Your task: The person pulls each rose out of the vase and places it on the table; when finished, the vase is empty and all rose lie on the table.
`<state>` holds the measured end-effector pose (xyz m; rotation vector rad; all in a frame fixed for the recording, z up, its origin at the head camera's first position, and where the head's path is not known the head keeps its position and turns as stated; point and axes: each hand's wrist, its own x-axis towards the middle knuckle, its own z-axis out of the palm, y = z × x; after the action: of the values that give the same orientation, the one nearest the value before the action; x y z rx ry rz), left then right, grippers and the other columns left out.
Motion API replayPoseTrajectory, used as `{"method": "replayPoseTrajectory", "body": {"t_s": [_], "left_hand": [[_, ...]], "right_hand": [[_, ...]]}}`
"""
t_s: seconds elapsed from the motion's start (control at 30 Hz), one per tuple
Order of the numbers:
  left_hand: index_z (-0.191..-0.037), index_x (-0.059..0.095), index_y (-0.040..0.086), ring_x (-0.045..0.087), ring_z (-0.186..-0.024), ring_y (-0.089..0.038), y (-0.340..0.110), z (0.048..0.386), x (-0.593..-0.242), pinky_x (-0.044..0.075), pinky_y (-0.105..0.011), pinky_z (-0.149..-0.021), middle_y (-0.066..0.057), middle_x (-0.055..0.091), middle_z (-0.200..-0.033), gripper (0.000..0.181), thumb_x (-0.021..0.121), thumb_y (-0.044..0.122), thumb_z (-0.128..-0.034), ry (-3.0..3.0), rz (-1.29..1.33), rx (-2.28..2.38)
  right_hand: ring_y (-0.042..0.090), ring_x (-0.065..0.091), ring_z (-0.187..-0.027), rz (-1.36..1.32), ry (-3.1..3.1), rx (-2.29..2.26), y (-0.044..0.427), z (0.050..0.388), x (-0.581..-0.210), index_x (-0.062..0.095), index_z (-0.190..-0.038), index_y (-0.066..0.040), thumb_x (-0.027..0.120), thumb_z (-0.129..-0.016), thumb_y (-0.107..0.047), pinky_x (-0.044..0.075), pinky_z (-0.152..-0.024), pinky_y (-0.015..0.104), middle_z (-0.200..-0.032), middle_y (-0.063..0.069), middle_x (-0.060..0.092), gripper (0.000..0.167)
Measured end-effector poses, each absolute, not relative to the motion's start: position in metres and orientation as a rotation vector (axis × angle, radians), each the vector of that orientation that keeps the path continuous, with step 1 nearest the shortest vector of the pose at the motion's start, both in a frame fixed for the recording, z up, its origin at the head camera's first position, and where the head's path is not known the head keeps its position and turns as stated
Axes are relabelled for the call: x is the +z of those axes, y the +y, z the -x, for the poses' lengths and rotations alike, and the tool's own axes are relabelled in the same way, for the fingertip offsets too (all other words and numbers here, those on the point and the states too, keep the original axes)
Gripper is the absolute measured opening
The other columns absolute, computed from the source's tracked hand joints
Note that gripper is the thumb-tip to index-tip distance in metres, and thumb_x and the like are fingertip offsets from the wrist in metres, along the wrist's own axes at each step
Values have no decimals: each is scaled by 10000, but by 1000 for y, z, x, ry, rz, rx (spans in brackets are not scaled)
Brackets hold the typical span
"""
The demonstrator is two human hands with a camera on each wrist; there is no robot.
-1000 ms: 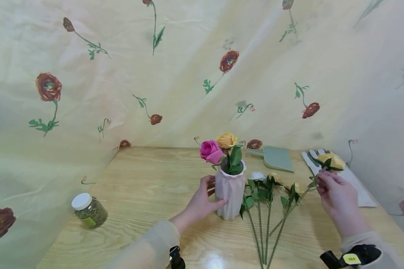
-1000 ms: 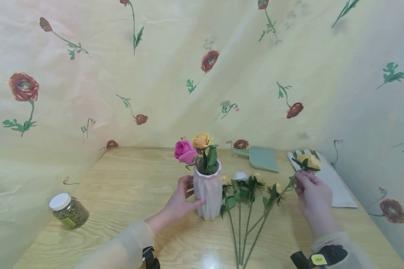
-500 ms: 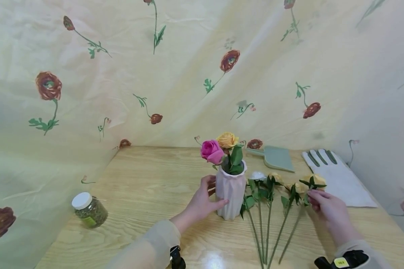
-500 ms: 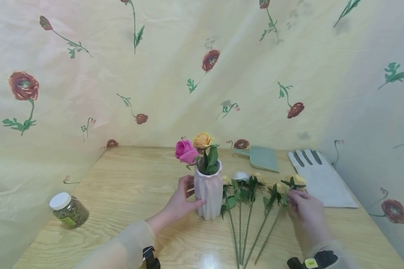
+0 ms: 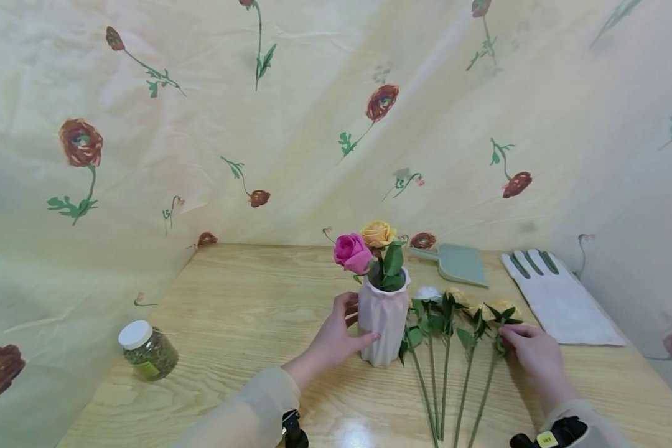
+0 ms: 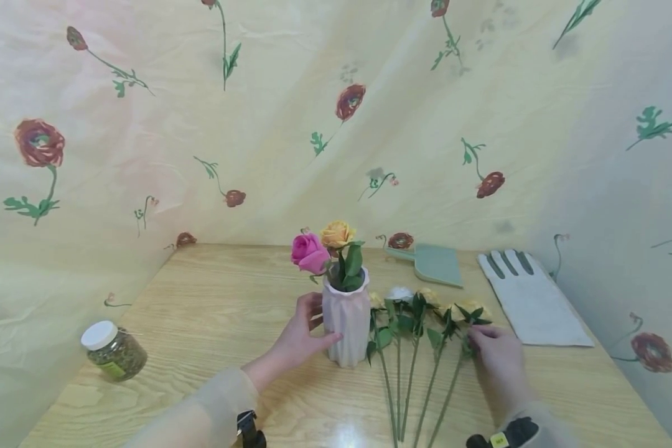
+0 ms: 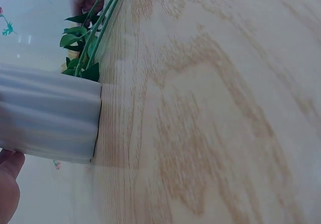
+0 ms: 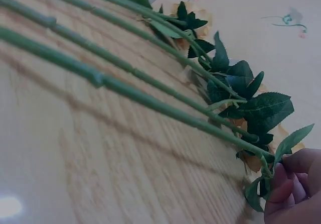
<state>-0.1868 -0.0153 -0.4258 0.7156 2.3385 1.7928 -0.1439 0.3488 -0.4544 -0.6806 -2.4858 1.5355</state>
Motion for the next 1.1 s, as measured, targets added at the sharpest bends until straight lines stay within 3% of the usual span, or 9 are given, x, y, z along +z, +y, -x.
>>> {"method": "replayPoseTrajectory", "body": {"t_s": [0.33,0.63,0.8,0.93,1.1], "left_hand": [[-1357,268,94,413,-1253,-264,-15,187,-424,391,-370,-1033,-83,400,-1346,739,750,207,-808,2340,-710,1786],[-1360,261,106,404,-1262,-262,-15,187,-425,385,-376,-1037,-80,389,-1358,740,746,220,-813,2329,-702,1779],[-1361,259,105,406,-1260,-263,-14,188,-427,388,-371,-1035,-81,389,-1358,742,746,223,-813,2339,-706,1775],[-1359,259,102,407,-1258,-262,-14,188,-428,391,-368,-1033,-81,390,-1355,740,745,219,-813,2342,-706,1777],[-1355,264,94,411,-1252,-259,-14,188,-429,395,-364,-1030,-83,395,-1348,737,746,214,-812,2343,-715,1790]], "right_hand": [[120,525,-824,665,-2574,1341,343,143,-448,584,-1171,47,544,-938,-308,461,-596,202,-974,112,641,427],[8,515,-767,639,-2471,1456,339,141,-428,563,-1215,49,549,-929,-381,480,-629,176,-859,-26,658,517],[78,552,-818,541,-2412,1558,329,144,-412,568,-1212,23,559,-916,-428,493,-674,183,-843,-94,637,540],[61,557,-826,493,-2368,1656,313,145,-397,620,-1157,-84,584,-892,-456,490,-693,175,-821,-154,621,458],[84,532,-842,414,-2372,1693,293,146,-376,595,-1207,-85,583,-886,-472,492,-683,203,-905,-109,597,503]]}}
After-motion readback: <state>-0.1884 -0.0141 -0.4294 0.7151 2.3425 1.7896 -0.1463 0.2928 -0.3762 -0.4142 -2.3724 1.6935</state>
